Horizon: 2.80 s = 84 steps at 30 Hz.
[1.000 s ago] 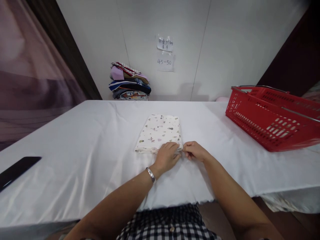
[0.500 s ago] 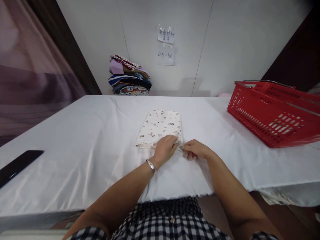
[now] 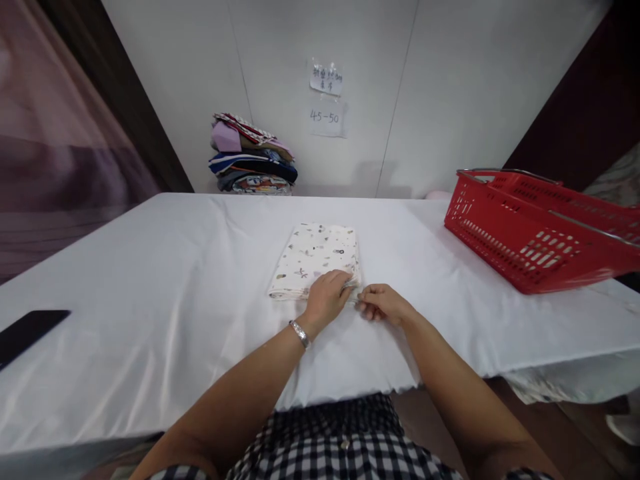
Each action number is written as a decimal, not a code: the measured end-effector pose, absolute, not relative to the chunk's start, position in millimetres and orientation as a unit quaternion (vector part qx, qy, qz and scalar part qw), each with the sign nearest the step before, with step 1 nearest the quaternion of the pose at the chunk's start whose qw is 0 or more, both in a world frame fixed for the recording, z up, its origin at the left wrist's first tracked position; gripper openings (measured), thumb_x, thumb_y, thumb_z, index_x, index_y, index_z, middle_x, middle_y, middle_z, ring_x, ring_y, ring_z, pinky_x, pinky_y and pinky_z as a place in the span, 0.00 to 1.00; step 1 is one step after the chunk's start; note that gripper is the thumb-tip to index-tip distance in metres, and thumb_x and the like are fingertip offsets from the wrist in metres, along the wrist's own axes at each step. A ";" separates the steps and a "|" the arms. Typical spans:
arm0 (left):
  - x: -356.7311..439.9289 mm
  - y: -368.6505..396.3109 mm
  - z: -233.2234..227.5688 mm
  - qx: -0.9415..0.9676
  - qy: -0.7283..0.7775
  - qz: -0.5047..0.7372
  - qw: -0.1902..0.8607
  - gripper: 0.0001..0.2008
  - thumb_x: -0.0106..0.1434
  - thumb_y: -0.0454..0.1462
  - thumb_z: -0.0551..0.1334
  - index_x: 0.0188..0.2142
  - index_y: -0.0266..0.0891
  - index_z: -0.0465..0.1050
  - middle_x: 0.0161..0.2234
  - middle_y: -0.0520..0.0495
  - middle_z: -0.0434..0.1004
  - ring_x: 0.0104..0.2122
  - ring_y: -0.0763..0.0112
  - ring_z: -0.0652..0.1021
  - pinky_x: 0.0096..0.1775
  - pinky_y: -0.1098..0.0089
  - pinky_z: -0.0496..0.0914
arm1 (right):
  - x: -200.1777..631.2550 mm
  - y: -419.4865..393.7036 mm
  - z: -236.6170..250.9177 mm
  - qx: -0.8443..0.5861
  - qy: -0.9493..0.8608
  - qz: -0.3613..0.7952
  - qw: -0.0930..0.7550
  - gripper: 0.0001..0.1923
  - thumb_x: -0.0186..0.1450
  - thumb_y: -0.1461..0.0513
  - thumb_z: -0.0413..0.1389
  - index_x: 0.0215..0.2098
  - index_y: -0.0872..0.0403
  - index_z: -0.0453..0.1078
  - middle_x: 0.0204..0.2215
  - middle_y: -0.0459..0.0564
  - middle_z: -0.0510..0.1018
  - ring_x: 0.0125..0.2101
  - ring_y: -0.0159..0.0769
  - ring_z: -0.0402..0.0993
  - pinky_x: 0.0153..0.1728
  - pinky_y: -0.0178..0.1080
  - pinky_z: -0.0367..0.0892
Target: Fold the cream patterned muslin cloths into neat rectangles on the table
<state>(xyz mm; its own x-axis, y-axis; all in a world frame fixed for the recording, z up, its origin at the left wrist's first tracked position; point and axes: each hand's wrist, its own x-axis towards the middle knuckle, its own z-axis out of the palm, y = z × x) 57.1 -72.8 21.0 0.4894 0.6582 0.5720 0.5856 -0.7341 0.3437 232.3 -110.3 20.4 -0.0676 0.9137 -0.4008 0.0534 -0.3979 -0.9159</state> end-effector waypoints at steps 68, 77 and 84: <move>-47.8 -63.1 17.4 0.917 0.330 0.226 -0.012 0.18 0.61 0.31 0.56 0.51 0.40 0.62 0.48 0.43 0.70 0.50 0.62 0.68 0.49 0.60 0.61 | 202.9 -108.6 16.5 -0.592 -0.372 0.517 0.493 0.32 0.54 0.58 0.61 0.55 0.51 0.60 0.17 0.43 0.72 0.15 0.31 0.66 0.11 0.28 0.51; -51.2 -64.6 24.7 0.907 0.343 0.245 0.020 0.22 0.59 0.39 0.60 0.53 0.43 0.62 0.50 0.43 0.69 0.51 0.61 0.68 0.51 0.57 0.59 | 204.1 -105.7 23.9 -0.537 -0.353 0.555 0.528 0.30 0.55 0.57 0.61 0.55 0.48 0.60 0.25 0.46 0.76 0.17 0.31 0.68 0.13 0.31 0.54; -5.7 -70.2 22.3 0.880 0.382 0.282 -0.001 0.27 0.57 0.42 0.62 0.54 0.38 0.59 0.50 0.41 0.69 0.49 0.57 0.68 0.51 0.54 0.58 | 197.3 -101.3 40.3 -0.505 -0.331 0.571 0.556 0.28 0.54 0.58 0.62 0.52 0.50 0.61 0.26 0.43 0.74 0.18 0.28 0.66 0.13 0.29 0.52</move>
